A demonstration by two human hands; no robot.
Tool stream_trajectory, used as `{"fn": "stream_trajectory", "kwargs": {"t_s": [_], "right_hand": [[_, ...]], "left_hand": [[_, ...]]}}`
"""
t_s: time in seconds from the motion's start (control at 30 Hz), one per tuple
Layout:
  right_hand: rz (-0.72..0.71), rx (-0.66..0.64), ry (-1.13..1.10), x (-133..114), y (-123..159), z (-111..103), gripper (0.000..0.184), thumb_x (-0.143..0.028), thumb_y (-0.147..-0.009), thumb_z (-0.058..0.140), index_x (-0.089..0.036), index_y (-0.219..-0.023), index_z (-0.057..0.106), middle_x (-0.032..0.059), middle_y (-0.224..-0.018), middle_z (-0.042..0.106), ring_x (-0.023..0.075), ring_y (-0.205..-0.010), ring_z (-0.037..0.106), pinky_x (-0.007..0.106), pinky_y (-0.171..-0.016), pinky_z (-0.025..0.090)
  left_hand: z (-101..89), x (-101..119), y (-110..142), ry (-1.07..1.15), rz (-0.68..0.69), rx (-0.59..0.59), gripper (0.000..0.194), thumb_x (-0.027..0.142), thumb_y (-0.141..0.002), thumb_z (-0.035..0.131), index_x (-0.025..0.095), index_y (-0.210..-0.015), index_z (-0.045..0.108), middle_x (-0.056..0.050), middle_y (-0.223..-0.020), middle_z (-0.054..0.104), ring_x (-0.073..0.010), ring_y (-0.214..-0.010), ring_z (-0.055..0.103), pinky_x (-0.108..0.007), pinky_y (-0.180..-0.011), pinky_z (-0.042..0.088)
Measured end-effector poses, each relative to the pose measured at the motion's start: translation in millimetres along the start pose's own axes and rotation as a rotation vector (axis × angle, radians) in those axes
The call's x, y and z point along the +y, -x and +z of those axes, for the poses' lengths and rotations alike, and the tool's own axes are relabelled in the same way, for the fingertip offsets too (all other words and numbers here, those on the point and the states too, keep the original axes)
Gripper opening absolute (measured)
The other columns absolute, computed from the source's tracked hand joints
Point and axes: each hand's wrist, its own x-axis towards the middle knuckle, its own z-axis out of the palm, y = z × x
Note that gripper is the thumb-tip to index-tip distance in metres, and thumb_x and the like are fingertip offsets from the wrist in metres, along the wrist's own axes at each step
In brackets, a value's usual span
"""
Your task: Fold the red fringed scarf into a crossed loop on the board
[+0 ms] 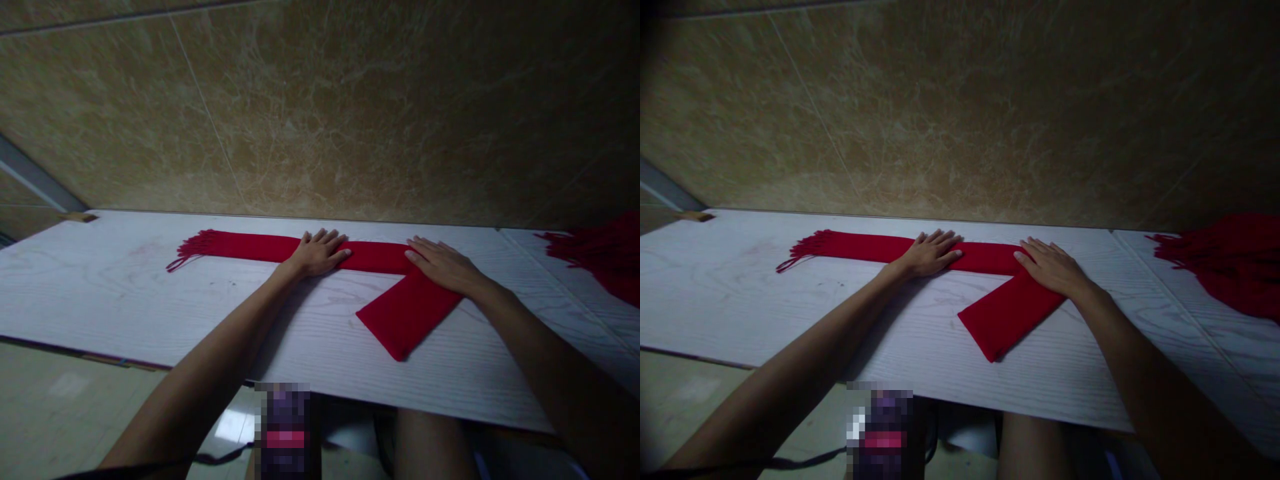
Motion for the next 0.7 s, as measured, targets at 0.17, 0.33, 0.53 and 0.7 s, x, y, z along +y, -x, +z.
{"fn": "stream_trajectory", "kwargs": {"t_s": [0.17,0.33,0.53,0.7], "right_hand": [[0.031,-0.022,-0.001,-2.1,0.1,-1.0,0.072,-0.059,-0.106,0.024,-0.019,-0.159,0.052,0.0111,-0.168,0.047,0.0309,-0.158,0.038,0.055,-0.131,0.028],[0.01,0.001,-0.008,-1.6,0.4,-0.3,0.07,-0.058,-0.106,0.024,-0.021,-0.158,0.054,0.0105,-0.166,0.049,0.0298,-0.157,0.04,0.054,-0.13,0.03],[0.006,0.005,0.011,-0.1,0.4,0.7,0.073,-0.059,-0.107,0.02,-0.019,-0.157,0.054,0.0107,-0.167,0.048,0.0288,-0.157,0.04,0.053,-0.131,0.031],[-0.017,0.003,0.022,2.4,0.1,1.6,0.07,-0.059,-0.107,0.022,-0.022,-0.157,0.054,0.0099,-0.166,0.049,0.0305,-0.157,0.041,0.057,-0.13,0.032]], "left_hand": [[-1.3,1.3,1.1,-0.001,-0.007,-0.007,0.067,0.062,-0.11,0.031,0.03,-0.168,0.036,-0.006,-0.176,0.027,-0.0324,-0.165,0.018,-0.065,-0.131,0.014],[-2.0,1.9,1.5,0.001,-0.01,-0.014,0.066,0.063,-0.11,0.03,0.031,-0.168,0.035,-0.006,-0.176,0.027,-0.0318,-0.165,0.018,-0.064,-0.131,0.013],[-1.1,1.3,0.9,-0.004,0.001,0.007,0.063,0.061,-0.11,0.032,0.034,-0.167,0.038,-0.006,-0.175,0.03,-0.0333,-0.164,0.021,-0.066,-0.13,0.016],[0.0,-0.2,0.6,-0.016,0.014,0.02,0.062,0.059,-0.11,0.035,0.035,-0.166,0.039,-0.007,-0.175,0.033,-0.0344,-0.164,0.023,-0.066,-0.129,0.019]]}}
